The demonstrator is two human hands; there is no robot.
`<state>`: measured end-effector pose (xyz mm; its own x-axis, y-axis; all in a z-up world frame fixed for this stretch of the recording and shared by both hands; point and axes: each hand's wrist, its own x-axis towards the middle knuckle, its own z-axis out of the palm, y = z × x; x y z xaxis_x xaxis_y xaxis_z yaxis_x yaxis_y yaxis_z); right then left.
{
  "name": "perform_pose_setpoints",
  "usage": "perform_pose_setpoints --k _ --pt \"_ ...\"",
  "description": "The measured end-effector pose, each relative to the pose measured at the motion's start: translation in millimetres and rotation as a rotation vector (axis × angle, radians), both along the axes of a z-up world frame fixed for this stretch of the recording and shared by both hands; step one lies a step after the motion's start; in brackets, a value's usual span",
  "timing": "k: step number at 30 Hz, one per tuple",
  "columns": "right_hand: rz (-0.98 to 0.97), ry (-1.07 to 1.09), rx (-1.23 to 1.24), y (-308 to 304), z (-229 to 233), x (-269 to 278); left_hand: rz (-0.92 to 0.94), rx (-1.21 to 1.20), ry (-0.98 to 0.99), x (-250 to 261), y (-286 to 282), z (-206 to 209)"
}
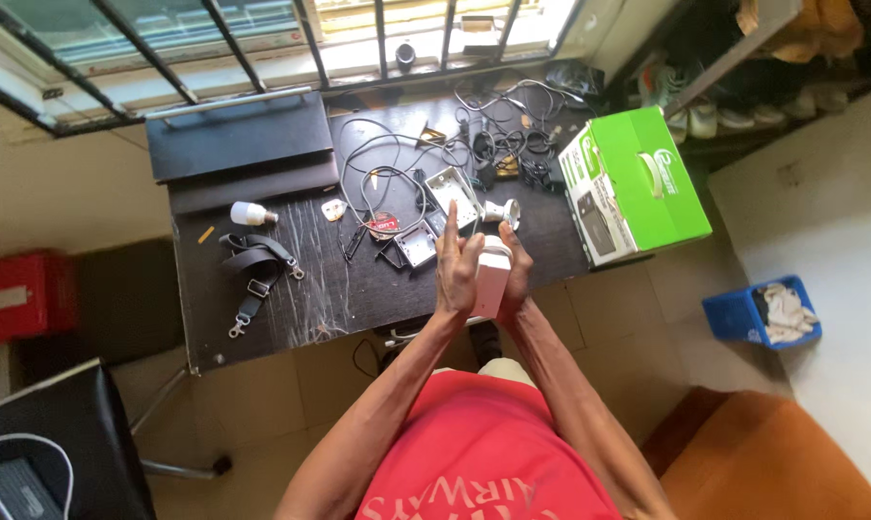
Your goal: The person organizes a cluttered desk by coiling a grey cable, wrapping it around a white power strip, and placing both into a drawer. They then place a green box into the same drawer and put a small white bottle inside as well.
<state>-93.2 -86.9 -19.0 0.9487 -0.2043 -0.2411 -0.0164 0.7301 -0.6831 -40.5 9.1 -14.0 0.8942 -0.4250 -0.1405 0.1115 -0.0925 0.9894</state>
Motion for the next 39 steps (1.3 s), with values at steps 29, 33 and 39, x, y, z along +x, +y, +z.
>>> perform_pose_setpoints --k 29,33,39 --pt "0.015 0.178 -0.641 -176 -3 -82 -0.01 -0.17 0.284 -56 -129 -61" --pt "0.021 0.08 -0.705 -215 -7 -80 0.059 -0.194 0.274 -61 -161 -47" --pt "-0.037 0.173 -1.172 -252 1 -82 0.122 -0.015 0.415 -69 -198 -24"
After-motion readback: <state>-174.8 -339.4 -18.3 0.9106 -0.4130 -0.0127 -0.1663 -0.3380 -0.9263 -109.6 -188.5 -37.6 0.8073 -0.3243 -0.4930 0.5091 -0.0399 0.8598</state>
